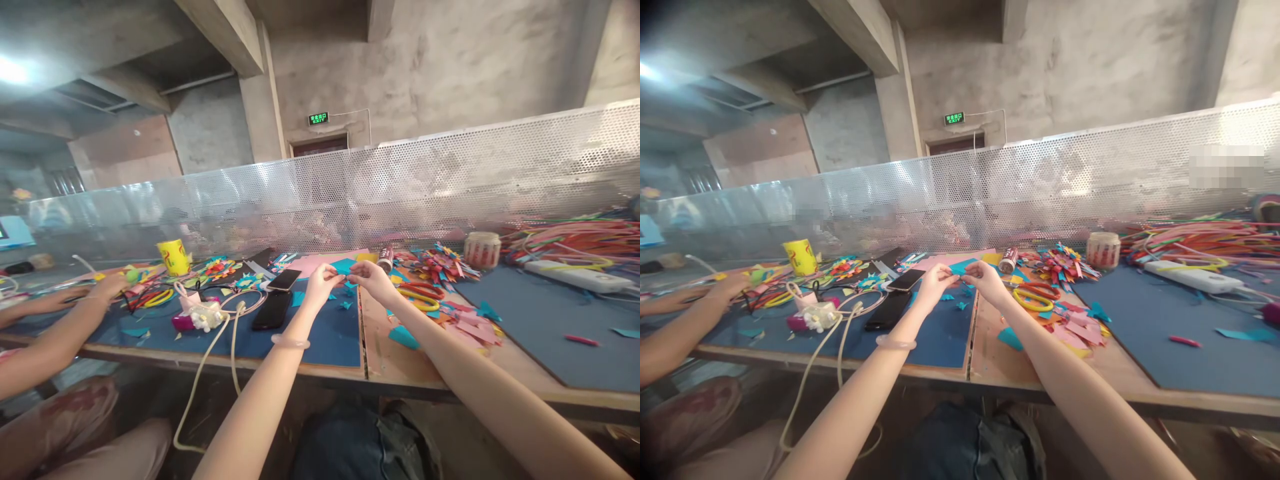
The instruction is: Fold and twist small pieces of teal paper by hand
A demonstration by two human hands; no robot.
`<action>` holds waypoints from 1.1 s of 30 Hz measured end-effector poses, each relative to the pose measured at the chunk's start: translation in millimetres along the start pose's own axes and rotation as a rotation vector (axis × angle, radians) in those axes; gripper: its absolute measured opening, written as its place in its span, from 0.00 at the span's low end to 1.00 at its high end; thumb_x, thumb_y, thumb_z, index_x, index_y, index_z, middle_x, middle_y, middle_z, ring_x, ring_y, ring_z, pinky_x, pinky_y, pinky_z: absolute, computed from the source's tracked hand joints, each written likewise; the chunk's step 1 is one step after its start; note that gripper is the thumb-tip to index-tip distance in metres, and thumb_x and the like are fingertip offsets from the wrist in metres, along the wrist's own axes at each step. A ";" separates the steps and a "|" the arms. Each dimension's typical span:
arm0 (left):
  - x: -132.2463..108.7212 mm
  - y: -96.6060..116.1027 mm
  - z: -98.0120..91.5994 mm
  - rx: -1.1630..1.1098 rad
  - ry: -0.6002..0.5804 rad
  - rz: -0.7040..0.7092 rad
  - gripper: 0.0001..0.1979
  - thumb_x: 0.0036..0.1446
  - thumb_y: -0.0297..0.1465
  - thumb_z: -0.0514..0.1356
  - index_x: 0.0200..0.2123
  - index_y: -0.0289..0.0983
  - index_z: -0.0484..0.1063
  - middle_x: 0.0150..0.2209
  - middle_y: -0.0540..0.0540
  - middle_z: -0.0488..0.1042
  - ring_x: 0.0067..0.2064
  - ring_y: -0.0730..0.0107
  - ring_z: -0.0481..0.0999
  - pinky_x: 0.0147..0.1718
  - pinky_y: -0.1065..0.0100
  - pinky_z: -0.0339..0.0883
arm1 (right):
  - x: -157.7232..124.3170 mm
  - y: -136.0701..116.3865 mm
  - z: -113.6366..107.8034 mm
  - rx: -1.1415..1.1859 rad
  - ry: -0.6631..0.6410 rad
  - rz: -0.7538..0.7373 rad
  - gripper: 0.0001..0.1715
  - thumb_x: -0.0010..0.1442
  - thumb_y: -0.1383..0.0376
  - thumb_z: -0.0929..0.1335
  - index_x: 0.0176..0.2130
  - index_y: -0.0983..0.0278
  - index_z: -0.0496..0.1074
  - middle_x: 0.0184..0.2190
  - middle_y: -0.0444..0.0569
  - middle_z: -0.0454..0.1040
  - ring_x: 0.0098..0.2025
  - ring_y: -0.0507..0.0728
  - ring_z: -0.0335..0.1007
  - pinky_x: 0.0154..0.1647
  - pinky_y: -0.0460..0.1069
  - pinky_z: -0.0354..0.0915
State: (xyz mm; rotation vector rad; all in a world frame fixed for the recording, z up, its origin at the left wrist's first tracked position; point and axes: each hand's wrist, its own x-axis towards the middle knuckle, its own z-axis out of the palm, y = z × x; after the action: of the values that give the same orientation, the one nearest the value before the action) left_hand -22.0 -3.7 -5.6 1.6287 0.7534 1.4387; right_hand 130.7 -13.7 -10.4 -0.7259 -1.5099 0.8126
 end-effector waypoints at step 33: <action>0.3 -11.2 -6.4 0.105 -0.090 -0.214 0.17 0.45 0.43 0.60 0.30 0.33 0.69 0.27 0.45 0.75 0.32 0.68 0.75 0.21 0.75 0.62 | -8.8 -0.7 10.7 0.159 0.050 0.224 0.17 0.41 0.64 0.72 0.33 0.67 0.69 0.28 0.46 0.71 0.30 0.51 0.68 0.34 0.48 0.66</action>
State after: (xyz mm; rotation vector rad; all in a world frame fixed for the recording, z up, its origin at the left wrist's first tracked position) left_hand -27.4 3.2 -15.1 1.6257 0.9338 1.1850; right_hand 120.8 -22.2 -15.2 -0.7985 -1.3174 1.0629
